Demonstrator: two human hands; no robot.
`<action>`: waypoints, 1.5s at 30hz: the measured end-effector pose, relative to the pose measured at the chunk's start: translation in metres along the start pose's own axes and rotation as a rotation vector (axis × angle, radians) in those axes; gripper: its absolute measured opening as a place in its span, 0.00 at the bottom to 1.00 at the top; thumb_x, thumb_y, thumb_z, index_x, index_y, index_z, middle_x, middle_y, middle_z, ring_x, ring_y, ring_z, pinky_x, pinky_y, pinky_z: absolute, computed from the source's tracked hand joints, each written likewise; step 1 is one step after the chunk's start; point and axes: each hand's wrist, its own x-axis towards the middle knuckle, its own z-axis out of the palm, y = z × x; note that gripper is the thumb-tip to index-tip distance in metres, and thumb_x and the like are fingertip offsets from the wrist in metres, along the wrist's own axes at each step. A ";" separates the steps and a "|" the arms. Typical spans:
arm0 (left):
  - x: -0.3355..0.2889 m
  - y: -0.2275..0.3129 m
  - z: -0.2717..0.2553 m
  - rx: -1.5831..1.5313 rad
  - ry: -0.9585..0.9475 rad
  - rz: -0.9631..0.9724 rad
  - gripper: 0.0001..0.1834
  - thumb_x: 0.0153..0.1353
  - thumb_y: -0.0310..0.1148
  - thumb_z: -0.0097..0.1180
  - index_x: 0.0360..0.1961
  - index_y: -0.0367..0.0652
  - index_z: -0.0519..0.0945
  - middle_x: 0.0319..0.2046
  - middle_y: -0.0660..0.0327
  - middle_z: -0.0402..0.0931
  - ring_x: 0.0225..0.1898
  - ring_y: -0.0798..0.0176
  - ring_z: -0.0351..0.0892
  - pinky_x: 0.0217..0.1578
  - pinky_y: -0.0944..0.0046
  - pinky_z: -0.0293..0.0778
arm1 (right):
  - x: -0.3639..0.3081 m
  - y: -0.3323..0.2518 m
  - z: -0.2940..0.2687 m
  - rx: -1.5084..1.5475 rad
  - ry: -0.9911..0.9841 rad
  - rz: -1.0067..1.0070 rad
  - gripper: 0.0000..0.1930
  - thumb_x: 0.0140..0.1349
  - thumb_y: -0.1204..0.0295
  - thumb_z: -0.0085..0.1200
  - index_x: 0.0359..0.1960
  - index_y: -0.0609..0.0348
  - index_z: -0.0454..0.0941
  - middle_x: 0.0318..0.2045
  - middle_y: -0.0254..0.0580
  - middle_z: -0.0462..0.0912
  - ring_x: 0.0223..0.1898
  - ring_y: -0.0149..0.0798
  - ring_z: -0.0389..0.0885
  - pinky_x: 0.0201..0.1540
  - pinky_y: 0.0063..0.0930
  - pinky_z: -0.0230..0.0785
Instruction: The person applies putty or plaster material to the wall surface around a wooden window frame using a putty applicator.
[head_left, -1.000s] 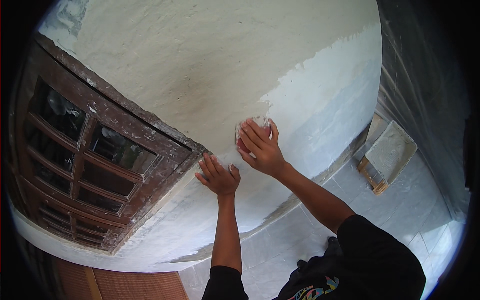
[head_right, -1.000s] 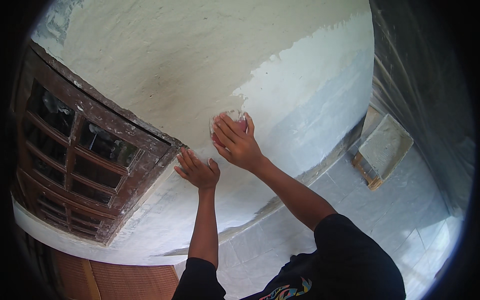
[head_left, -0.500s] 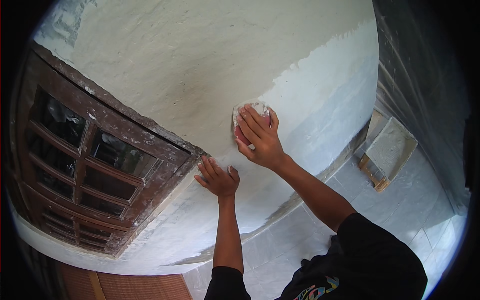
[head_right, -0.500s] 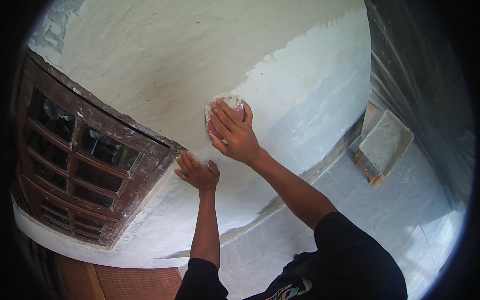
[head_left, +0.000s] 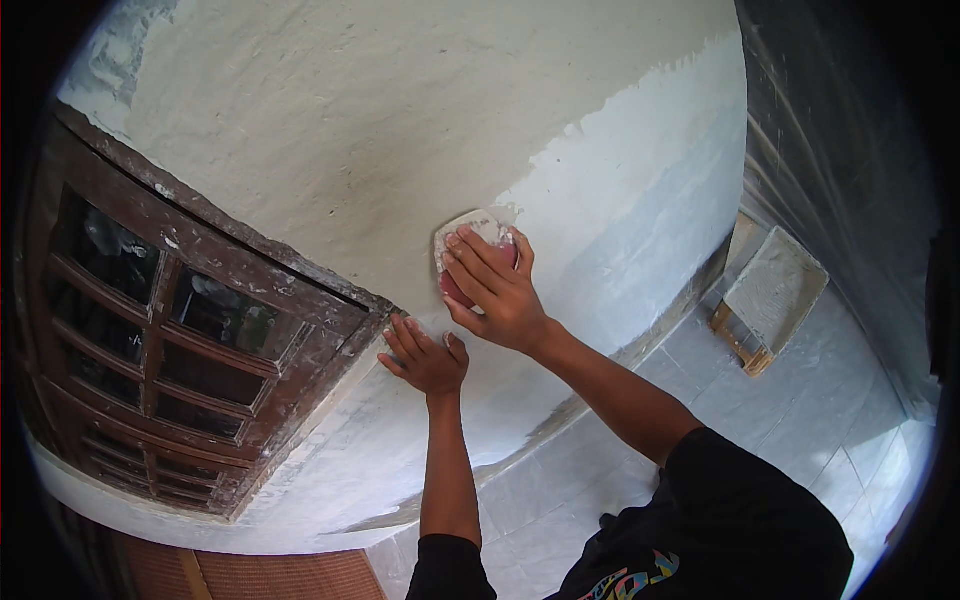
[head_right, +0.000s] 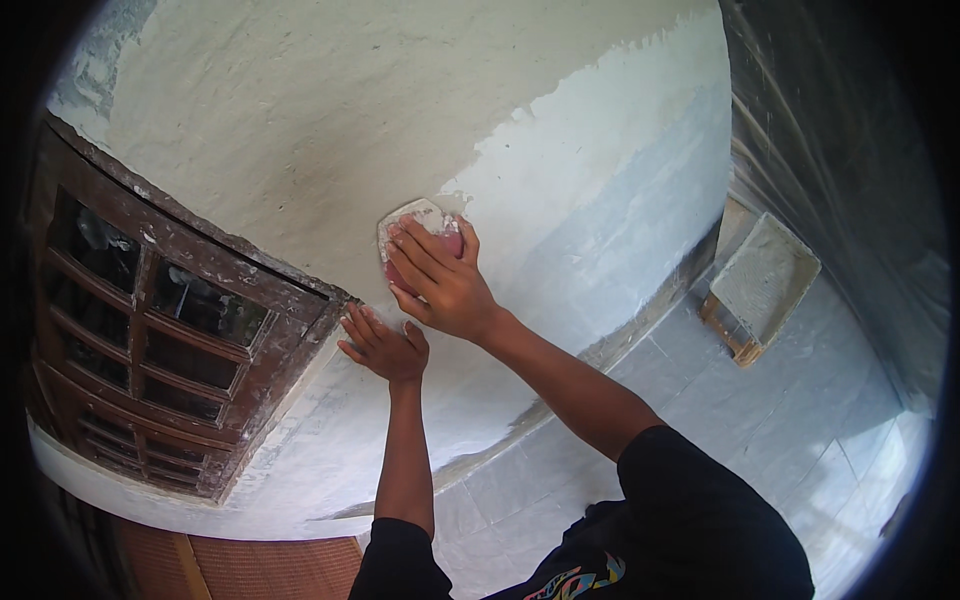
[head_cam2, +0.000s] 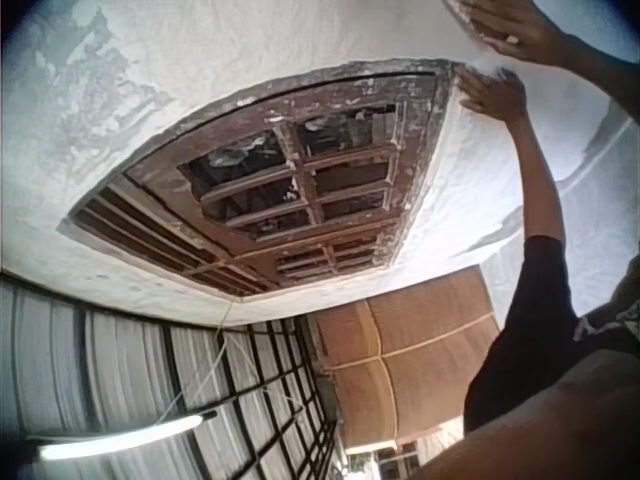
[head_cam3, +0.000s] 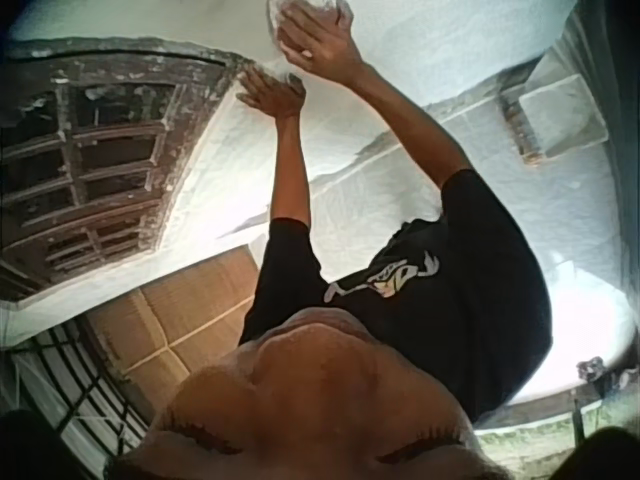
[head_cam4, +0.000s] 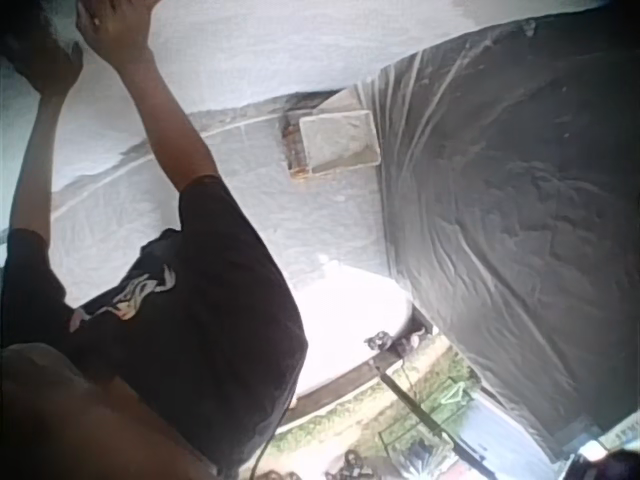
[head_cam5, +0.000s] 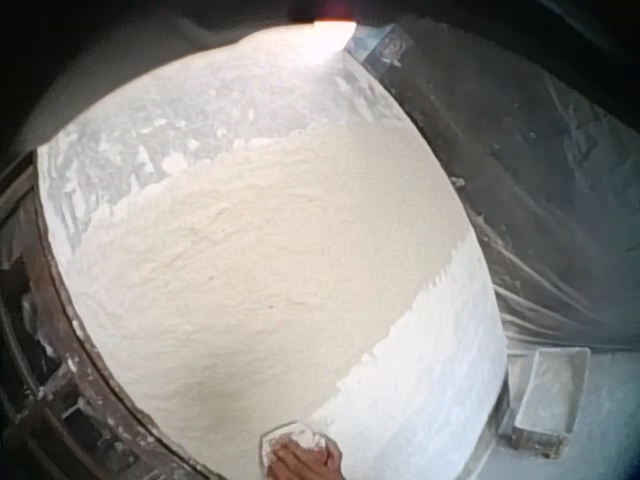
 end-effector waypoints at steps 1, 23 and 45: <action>0.000 0.001 0.001 -0.010 -0.004 -0.002 0.36 0.70 0.50 0.39 0.71 0.34 0.59 0.72 0.44 0.60 0.75 0.40 0.53 0.73 0.33 0.34 | -0.001 0.003 0.005 0.000 -0.028 0.007 0.24 0.56 0.66 0.67 0.54 0.61 0.80 0.61 0.45 0.79 0.68 0.42 0.72 0.70 0.66 0.42; -0.002 0.001 0.002 -0.023 -0.003 -0.007 0.38 0.68 0.49 0.41 0.72 0.35 0.57 0.72 0.43 0.60 0.76 0.40 0.52 0.73 0.33 0.33 | -0.140 0.009 -0.012 -0.093 -0.390 0.017 0.25 0.62 0.62 0.63 0.59 0.58 0.76 0.66 0.45 0.74 0.73 0.42 0.65 0.66 0.70 0.48; -0.001 -0.001 0.003 -0.012 0.002 0.000 0.37 0.70 0.50 0.39 0.72 0.35 0.57 0.73 0.44 0.60 0.76 0.40 0.51 0.73 0.33 0.34 | -0.121 -0.010 -0.016 -0.008 -0.277 0.131 0.25 0.59 0.64 0.65 0.57 0.59 0.78 0.64 0.48 0.75 0.71 0.44 0.68 0.68 0.68 0.43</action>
